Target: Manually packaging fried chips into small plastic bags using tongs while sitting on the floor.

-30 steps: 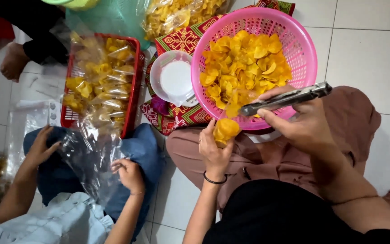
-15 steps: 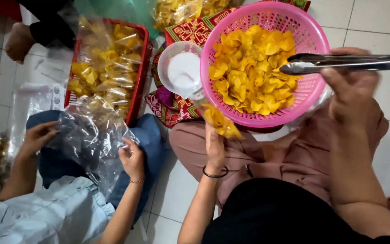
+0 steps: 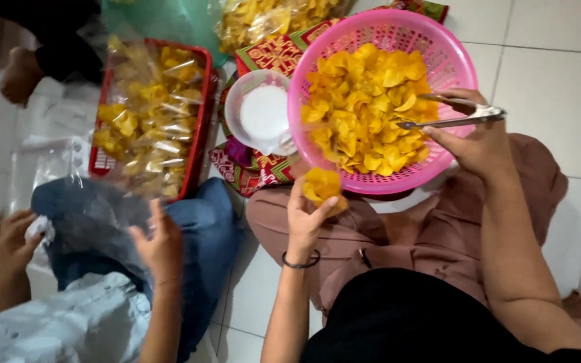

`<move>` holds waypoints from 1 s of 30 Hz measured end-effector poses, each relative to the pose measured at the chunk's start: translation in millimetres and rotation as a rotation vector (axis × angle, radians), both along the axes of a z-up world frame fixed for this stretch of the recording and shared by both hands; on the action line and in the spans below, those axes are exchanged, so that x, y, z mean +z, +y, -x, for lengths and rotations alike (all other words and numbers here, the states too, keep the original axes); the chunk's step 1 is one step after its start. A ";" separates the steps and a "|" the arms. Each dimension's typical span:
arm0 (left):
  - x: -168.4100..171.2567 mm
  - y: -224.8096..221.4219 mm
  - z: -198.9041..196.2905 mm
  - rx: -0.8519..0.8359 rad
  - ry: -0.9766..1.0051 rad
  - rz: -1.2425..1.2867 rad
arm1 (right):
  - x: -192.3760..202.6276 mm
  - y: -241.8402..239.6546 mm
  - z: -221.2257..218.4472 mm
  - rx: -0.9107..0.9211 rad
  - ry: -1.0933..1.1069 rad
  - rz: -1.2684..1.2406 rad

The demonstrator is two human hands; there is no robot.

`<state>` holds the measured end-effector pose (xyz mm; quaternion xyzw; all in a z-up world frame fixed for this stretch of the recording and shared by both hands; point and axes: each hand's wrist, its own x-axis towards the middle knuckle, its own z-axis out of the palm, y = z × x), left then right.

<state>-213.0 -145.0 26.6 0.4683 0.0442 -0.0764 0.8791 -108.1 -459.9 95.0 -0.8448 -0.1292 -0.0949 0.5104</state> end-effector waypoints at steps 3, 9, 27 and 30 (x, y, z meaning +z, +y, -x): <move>-10.0 6.7 7.5 0.013 -0.055 -0.108 | 1.9 -2.4 3.1 -0.001 0.079 -0.001; -25.4 20.2 13.7 0.064 0.008 -0.223 | -2.2 -4.1 4.4 0.008 0.253 -0.012; -44.4 24.4 27.8 0.225 0.228 -0.176 | -22.4 4.7 -4.2 0.098 0.227 0.082; -72.4 26.5 34.3 0.203 0.249 -0.209 | -44.3 5.9 -7.5 0.122 0.224 0.102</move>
